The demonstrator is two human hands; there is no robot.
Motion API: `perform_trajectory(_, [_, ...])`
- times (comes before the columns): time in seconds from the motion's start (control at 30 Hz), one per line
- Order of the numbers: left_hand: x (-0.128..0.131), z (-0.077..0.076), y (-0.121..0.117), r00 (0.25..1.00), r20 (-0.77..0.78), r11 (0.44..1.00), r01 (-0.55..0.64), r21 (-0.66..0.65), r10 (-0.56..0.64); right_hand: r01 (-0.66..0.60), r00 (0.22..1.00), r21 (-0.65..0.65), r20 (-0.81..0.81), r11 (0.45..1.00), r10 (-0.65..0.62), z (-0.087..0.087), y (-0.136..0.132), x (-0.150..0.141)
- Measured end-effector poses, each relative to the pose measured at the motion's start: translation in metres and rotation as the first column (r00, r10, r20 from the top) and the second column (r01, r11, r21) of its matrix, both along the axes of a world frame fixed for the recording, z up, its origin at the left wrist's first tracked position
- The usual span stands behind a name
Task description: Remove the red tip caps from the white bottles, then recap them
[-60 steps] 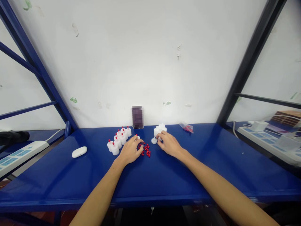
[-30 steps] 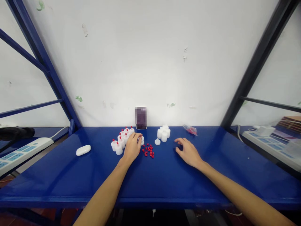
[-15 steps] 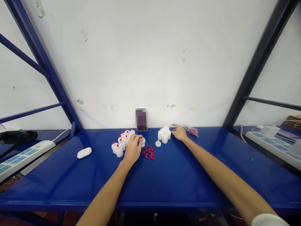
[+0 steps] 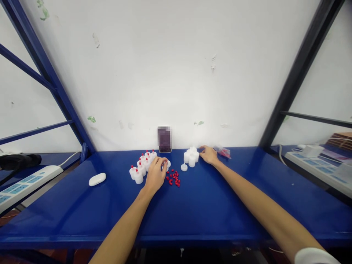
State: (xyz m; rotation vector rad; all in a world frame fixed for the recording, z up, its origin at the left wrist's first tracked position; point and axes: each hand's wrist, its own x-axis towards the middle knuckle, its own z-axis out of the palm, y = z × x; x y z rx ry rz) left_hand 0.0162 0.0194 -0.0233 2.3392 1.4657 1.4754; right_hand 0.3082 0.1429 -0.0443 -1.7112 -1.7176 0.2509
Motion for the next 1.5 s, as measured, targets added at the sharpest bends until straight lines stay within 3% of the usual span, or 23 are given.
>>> perform_trajectory(0.37, [0.001, 0.006, -0.004, 0.999, 0.029, 0.999, 0.017, 0.051, -0.018, 0.078, 0.992, 0.146, -0.11, 0.986, -0.062, 0.005, -0.009, 0.002])
perform_trajectory(0.5, [0.003, 0.006, -0.007, 0.998, 0.047, 0.998, 0.033, 0.062, -0.035, 0.102, 0.983, 0.286, -0.178, 0.953, -0.052, 0.02, -0.029, -0.011])
perform_trajectory(0.57, [0.007, 0.009, -0.01, 0.996, 0.066, 0.997, 0.053, 0.06, -0.057, 0.045, 0.983, 0.359, -0.181, 0.932, 0.022, 0.029, -0.051, -0.024])
perform_trajectory(0.6, [0.01, 0.012, -0.012, 0.994, 0.09, 0.997, 0.061, 0.055, -0.066, -0.013, 0.982, 0.404, -0.169, 0.915, 0.089, 0.034, -0.064, -0.032])
perform_trajectory(0.63, [0.015, 0.016, -0.015, 0.989, 0.126, 0.997, 0.067, 0.046, -0.072, -0.137, 0.964, 0.491, -0.135, 0.86, 0.23, 0.038, -0.077, -0.041])
perform_trajectory(0.73, [0.033, 0.033, -0.025, 0.952, 0.293, 0.995, 0.102, -0.014, -0.093, -0.519, 0.803, 0.549, 0.051, 0.655, 0.593, 0.052, -0.116, -0.066])
perform_trajectory(0.83, [0.052, 0.047, -0.036, 0.862, 0.49, 0.982, 0.182, -0.056, -0.132, -0.638, 0.703, 0.522, 0.096, 0.566, 0.704, 0.063, -0.14, -0.085])
perform_trajectory(0.93, [0.066, 0.048, -0.045, 0.796, 0.598, 0.981, 0.178, -0.08, -0.095, -0.635, 0.687, 0.534, 0.06, 0.559, 0.724, 0.069, -0.149, -0.096])
perform_trajectory(1.03, [0.069, 0.041, -0.052, 0.812, 0.583, 0.98, 0.135, -0.144, -0.026, -0.648, 0.667, 0.517, 0.029, 0.56, 0.744, 0.066, -0.152, -0.098])
perform_trajectory(1.2, [0.058, 0.041, -0.053, 0.941, 0.326, 0.962, 0.165, -0.218, -0.087, -0.61, 0.687, 0.451, -0.109, 0.651, 0.719, 0.052, -0.155, -0.09])
perform_trajectory(1.3, [0.05, 0.047, -0.051, 0.971, 0.164, 0.955, 0.205, -0.216, -0.171, -0.582, 0.687, 0.417, -0.207, 0.698, 0.696, 0.049, -0.152, -0.087])
perform_trajectory(1.5, [0.052, 0.044, -0.046, 0.975, -0.063, 0.946, 0.192, -0.262, -0.215, -0.563, 0.558, 0.382, -0.479, 0.733, 0.678, 0.051, -0.141, -0.081])
